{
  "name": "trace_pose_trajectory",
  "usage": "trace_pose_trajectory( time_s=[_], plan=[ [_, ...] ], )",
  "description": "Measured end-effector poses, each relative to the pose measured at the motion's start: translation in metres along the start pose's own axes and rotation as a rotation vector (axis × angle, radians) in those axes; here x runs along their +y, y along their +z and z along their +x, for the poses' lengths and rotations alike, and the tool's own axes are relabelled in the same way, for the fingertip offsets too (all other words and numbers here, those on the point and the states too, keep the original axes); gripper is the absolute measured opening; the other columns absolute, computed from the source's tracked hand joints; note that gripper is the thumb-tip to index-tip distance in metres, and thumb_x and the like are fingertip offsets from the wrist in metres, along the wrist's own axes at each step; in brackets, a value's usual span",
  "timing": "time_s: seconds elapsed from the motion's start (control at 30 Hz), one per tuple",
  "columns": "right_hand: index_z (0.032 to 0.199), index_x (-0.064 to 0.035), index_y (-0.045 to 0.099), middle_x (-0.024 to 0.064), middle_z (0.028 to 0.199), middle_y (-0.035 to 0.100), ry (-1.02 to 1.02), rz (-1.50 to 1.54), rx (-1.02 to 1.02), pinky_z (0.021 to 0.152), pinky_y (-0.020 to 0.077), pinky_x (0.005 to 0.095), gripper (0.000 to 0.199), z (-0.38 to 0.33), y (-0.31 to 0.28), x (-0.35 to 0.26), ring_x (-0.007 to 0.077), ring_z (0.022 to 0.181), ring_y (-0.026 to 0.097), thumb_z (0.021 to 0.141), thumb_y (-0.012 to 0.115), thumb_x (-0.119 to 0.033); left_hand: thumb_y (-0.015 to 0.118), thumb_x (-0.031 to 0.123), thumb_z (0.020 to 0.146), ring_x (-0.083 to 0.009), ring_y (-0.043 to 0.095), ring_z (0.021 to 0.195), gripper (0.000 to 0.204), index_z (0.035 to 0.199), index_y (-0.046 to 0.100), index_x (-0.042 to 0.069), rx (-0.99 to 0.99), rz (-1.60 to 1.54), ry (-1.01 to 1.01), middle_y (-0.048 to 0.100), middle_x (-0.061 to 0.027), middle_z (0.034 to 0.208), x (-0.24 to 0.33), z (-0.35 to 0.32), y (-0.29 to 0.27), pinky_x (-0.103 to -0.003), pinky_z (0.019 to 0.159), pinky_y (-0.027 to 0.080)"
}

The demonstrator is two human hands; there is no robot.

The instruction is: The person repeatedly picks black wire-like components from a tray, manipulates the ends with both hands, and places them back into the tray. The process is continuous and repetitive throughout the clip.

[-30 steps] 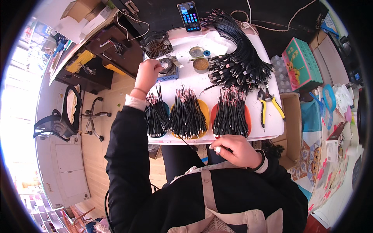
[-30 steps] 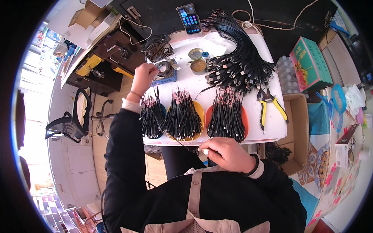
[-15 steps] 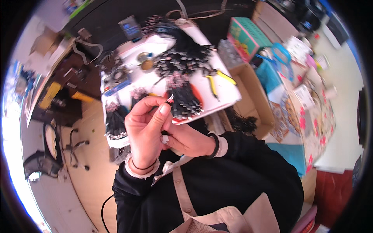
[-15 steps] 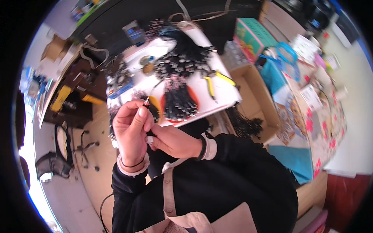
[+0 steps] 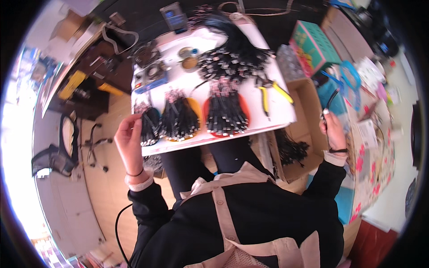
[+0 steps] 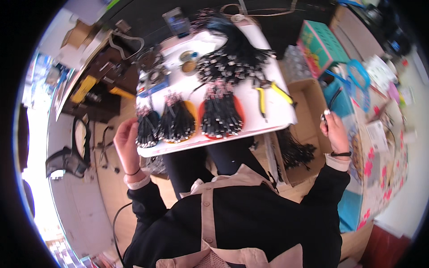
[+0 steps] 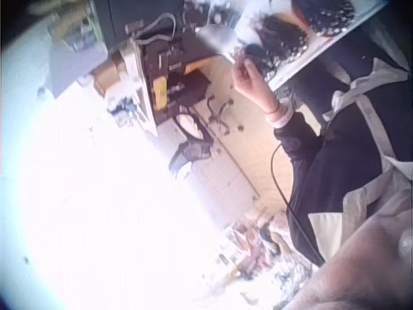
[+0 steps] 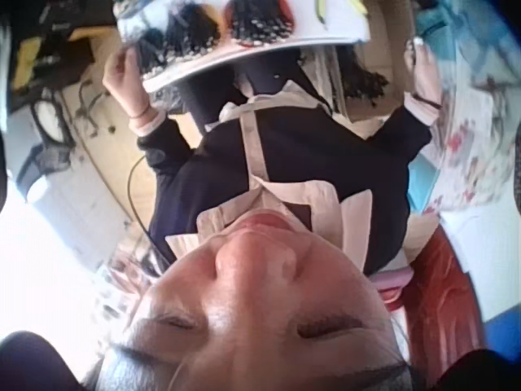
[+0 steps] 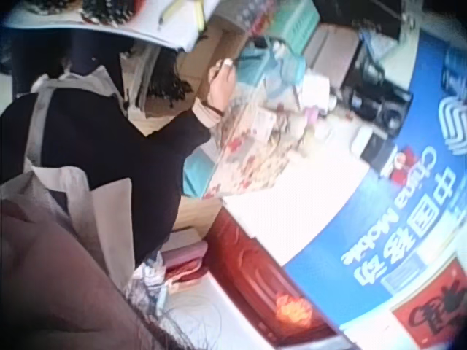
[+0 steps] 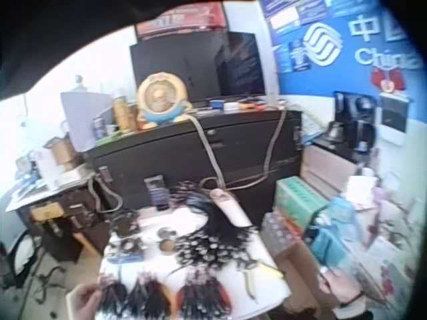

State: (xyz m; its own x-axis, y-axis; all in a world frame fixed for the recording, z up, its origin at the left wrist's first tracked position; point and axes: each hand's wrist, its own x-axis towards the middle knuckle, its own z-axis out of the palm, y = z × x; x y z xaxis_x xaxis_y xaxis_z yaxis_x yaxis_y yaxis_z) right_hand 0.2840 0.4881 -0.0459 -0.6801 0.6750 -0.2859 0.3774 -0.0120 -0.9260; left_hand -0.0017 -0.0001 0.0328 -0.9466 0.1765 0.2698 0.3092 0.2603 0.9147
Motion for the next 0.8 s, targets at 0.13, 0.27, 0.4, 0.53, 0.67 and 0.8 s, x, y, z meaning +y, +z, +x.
trace_pose_trajectory(
  time_s=[0.13,0.27,0.4,0.53,0.67,0.8],
  plan=[
    [0.082,-0.0077,0.051,0.0014,0.056,0.049,0.240,-0.051,-0.126,0.038,0.0308,0.0263,0.033,0.095,0.037,0.127,0.0096,0.043,0.044,0.102,0.044,-0.034,0.065,0.007,0.087,-0.0104,0.055,0.067,0.010,0.093,0.068,-0.001,0.060,0.410,0.019,0.062,-0.0052,0.075,-0.037,0.002,-0.025,-0.025,0.062,0.044],
    [0.115,-0.0012,0.058,0.0066,0.083,0.065,0.252,-0.100,-0.120,0.050,0.0441,0.0291,0.026,0.137,0.068,0.204,0.0130,0.062,0.059,0.100,0.048,-0.020,0.067,0.009,0.082,-0.0286,0.060,0.066,0.009,0.084,0.067,0.001,0.100,0.651,0.065,0.062,-0.0150,0.073,-0.060,0.012,-0.030,-0.036,0.063,0.048],
    [0.120,-0.0034,0.057,0.0075,0.095,0.065,0.117,-0.212,-0.048,0.062,0.0458,0.0280,0.028,0.166,0.068,0.233,0.0125,0.077,0.060,0.100,0.049,-0.021,0.067,0.009,0.081,-0.0344,0.060,0.071,0.009,0.079,0.064,0.000,0.073,0.760,0.096,0.060,-0.0167,0.074,-0.085,0.030,-0.018,-0.042,0.066,0.048],
    [0.124,-0.0055,0.056,0.0084,0.107,0.065,0.000,-0.191,0.045,0.075,0.0475,0.0269,0.030,0.173,0.041,0.234,0.0121,0.092,0.061,0.099,0.051,-0.021,0.070,0.009,0.078,-0.0349,0.057,0.074,0.013,0.079,0.060,0.001,0.097,0.849,0.132,0.057,-0.0151,0.076,-0.106,0.041,-0.010,-0.044,0.068,0.046],
    [0.116,-0.0035,0.060,0.0045,0.098,0.067,0.120,0.239,0.264,0.069,0.0469,0.0224,0.025,0.131,0.018,0.192,0.0102,0.084,0.062,0.100,0.051,-0.021,0.072,0.009,0.076,-0.0325,0.057,0.069,0.013,0.075,0.061,0.002,0.149,0.818,0.178,0.057,-0.0125,0.072,-0.110,0.044,-0.008,-0.042,0.065,0.046],
    [0.119,-0.0060,0.059,0.0039,0.101,0.067,-0.077,0.172,0.394,0.073,0.0461,0.0242,0.024,0.068,0.018,0.094,0.0098,0.087,0.060,0.099,0.051,-0.017,0.071,0.010,0.080,-0.0212,0.059,0.059,0.012,0.081,0.067,-0.001,0.067,0.458,-0.042,0.062,-0.0124,0.067,-0.083,0.039,-0.024,-0.032,0.058,0.047]
  ],
)
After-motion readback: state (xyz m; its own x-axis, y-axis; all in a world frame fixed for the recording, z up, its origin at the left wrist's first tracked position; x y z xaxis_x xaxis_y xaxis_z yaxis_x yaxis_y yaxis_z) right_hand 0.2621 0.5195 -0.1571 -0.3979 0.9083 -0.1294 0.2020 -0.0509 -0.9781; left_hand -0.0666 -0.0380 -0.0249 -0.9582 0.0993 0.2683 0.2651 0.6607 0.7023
